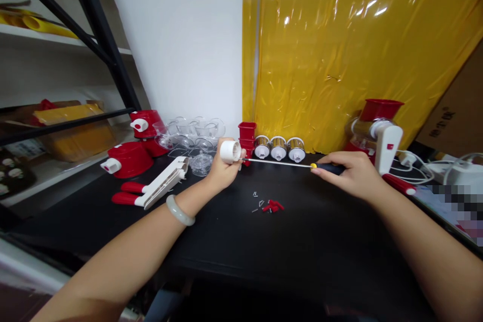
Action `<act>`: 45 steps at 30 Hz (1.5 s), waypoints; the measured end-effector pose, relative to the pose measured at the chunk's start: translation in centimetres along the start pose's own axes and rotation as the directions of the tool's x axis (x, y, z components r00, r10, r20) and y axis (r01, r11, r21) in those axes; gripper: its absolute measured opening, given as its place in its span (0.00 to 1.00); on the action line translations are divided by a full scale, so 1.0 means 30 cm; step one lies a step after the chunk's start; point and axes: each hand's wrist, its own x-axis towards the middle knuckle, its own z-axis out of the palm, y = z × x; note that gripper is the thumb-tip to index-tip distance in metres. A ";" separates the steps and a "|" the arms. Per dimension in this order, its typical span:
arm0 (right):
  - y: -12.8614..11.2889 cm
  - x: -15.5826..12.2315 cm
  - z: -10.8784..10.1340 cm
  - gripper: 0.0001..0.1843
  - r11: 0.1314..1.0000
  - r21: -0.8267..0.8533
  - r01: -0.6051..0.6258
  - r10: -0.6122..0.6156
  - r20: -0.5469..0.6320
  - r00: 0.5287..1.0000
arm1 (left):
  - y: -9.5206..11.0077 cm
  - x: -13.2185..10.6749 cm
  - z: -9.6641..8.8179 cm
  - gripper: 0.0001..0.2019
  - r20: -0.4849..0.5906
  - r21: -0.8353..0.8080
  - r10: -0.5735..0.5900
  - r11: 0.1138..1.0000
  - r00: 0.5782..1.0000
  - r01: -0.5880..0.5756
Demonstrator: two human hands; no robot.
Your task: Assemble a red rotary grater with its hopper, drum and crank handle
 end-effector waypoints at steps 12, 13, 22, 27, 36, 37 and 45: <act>0.006 0.000 0.004 0.13 1.000 0.013 0.017 -0.018 0.016 1.000 | -0.046 -0.004 0.005 0.13 -0.029 0.093 0.216 0.973 0.976 -0.212; 0.007 -0.001 0.004 0.13 1.000 0.014 0.019 -0.020 0.017 1.000 | -0.044 -0.004 0.005 0.13 -0.033 0.096 0.221 0.971 0.975 -0.217; 0.010 -0.004 0.004 0.13 1.000 0.005 0.008 -0.009 0.023 1.000 | -0.042 0.000 0.003 0.13 -0.031 0.122 0.253 0.961 0.967 -0.247; 0.009 -0.003 0.005 0.12 1.000 0.009 0.010 -0.010 0.021 1.000 | -0.038 -0.003 0.002 0.13 -0.031 0.135 0.243 0.962 0.969 -0.237; 0.010 -0.002 0.004 0.13 1.000 0.005 0.010 -0.010 0.035 0.999 | -0.020 0.003 -0.003 0.13 -0.030 0.194 0.285 0.942 0.958 -0.274; 0.011 -0.002 0.004 0.13 1.000 0.003 0.010 -0.010 0.034 0.999 | -0.019 0.004 -0.003 0.13 -0.028 0.196 0.291 0.940 0.956 -0.280; 0.011 -0.001 0.002 0.14 1.000 -0.004 0.006 -0.006 0.039 0.999 | -0.020 0.003 -0.004 0.13 -0.005 0.192 0.290 0.939 0.957 -0.284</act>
